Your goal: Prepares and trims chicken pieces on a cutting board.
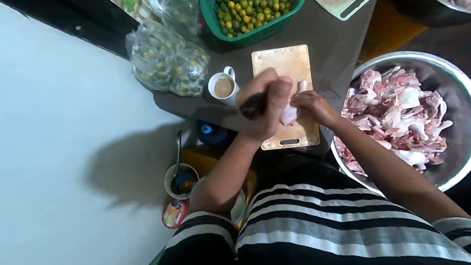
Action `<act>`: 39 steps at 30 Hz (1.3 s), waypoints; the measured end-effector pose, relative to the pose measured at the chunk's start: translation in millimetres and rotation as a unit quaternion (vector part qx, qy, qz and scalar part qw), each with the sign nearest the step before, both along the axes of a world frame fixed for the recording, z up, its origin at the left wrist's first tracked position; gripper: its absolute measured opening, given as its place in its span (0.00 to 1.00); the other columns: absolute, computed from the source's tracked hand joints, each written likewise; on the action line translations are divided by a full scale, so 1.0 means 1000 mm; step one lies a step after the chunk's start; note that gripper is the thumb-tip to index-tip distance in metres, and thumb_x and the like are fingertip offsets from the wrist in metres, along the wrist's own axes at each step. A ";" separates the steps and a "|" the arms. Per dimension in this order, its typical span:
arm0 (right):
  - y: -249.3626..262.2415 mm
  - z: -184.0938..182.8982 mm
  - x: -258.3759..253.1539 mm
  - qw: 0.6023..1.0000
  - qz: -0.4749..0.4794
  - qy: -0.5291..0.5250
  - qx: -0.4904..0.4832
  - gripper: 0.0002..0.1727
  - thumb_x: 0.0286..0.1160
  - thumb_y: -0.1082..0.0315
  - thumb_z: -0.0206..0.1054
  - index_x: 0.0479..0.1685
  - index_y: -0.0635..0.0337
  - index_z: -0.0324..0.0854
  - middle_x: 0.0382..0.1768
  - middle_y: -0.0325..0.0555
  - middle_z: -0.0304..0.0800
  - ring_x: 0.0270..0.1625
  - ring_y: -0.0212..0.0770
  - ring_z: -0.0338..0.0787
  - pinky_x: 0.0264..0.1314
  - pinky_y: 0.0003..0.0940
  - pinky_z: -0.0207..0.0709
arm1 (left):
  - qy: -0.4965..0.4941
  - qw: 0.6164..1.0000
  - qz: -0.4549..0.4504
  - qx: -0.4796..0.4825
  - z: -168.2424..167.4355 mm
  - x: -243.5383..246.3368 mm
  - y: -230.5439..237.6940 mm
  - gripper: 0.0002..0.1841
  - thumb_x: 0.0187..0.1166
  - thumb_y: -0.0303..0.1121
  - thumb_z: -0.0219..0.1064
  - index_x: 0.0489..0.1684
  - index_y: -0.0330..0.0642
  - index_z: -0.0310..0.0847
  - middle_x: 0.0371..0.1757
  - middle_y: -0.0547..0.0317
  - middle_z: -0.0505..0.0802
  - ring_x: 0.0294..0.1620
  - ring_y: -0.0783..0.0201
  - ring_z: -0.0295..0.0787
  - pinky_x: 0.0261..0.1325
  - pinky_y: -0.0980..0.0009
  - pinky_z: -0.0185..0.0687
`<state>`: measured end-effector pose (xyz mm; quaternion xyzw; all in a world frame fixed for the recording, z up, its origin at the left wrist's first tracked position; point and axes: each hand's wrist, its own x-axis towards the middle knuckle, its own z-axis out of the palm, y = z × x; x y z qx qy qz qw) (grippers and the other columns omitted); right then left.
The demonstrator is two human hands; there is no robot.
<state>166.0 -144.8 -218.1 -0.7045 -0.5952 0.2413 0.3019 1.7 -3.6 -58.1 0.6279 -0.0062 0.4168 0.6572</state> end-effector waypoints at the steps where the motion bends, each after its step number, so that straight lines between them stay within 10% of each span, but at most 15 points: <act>1: -0.001 -0.001 0.000 1.000 0.003 0.000 -0.002 0.14 0.81 0.76 0.64 0.58 0.56 0.91 0.66 0.46 0.91 0.79 0.52 0.80 0.84 0.48 0.71 | -0.019 1.000 -0.001 0.001 0.009 0.000 0.002 0.22 0.90 0.50 0.58 0.20 0.55 0.69 0.11 0.75 0.69 0.13 0.77 0.67 0.20 0.76 0.68; 7: 0.001 0.000 0.001 1.000 0.004 0.002 -0.004 0.14 0.81 0.76 0.64 0.57 0.57 0.91 0.66 0.45 0.91 0.79 0.51 0.80 0.84 0.48 0.71 | 0.070 0.997 0.026 -0.023 -0.073 0.024 0.008 0.20 0.90 0.46 0.60 0.21 0.55 0.68 0.14 0.76 0.69 0.14 0.78 0.65 0.21 0.77 0.66; 14: -0.003 0.000 -0.002 1.000 0.005 -0.003 -0.003 0.14 0.79 0.77 0.65 0.56 0.58 0.91 0.66 0.47 0.91 0.79 0.53 0.80 0.84 0.48 0.70 | -0.052 0.998 -0.021 -0.025 0.005 0.015 0.019 0.21 0.90 0.48 0.59 0.19 0.57 0.66 0.10 0.78 0.66 0.11 0.79 0.63 0.18 0.78 0.63; 20: -0.001 -0.003 -0.001 1.000 0.003 0.002 0.016 0.13 0.81 0.76 0.64 0.56 0.58 0.91 0.66 0.48 0.90 0.78 0.52 0.80 0.84 0.48 0.71 | 0.073 0.996 0.010 -0.041 -0.074 0.032 0.014 0.19 0.90 0.44 0.59 0.21 0.56 0.68 0.13 0.77 0.68 0.14 0.78 0.64 0.21 0.77 0.65; 27: -0.003 -0.002 -0.002 1.000 -0.002 0.010 0.008 0.14 0.79 0.78 0.65 0.57 0.58 0.92 0.67 0.49 0.89 0.78 0.54 0.80 0.83 0.49 0.71 | -0.019 0.999 -0.031 -0.033 0.000 0.018 0.011 0.20 0.91 0.46 0.59 0.21 0.57 0.67 0.11 0.77 0.68 0.13 0.79 0.64 0.20 0.77 0.64; 32: -0.001 -0.003 0.002 1.000 0.009 0.009 0.010 0.15 0.80 0.78 0.63 0.56 0.58 0.92 0.66 0.49 0.90 0.78 0.54 0.80 0.84 0.50 0.70 | 0.077 0.996 0.001 -0.054 -0.062 0.022 0.006 0.19 0.89 0.44 0.60 0.21 0.57 0.69 0.13 0.79 0.68 0.13 0.80 0.63 0.19 0.78 0.63; 39: -0.003 0.003 0.001 0.999 -0.003 0.024 0.025 0.11 0.77 0.79 0.66 0.51 0.60 0.92 0.62 0.48 0.92 0.76 0.53 0.82 0.81 0.49 0.73 | 0.075 0.997 -0.024 -0.003 -0.040 0.018 -0.007 0.20 0.91 0.43 0.59 0.21 0.53 0.68 0.14 0.76 0.69 0.15 0.79 0.65 0.21 0.78 0.64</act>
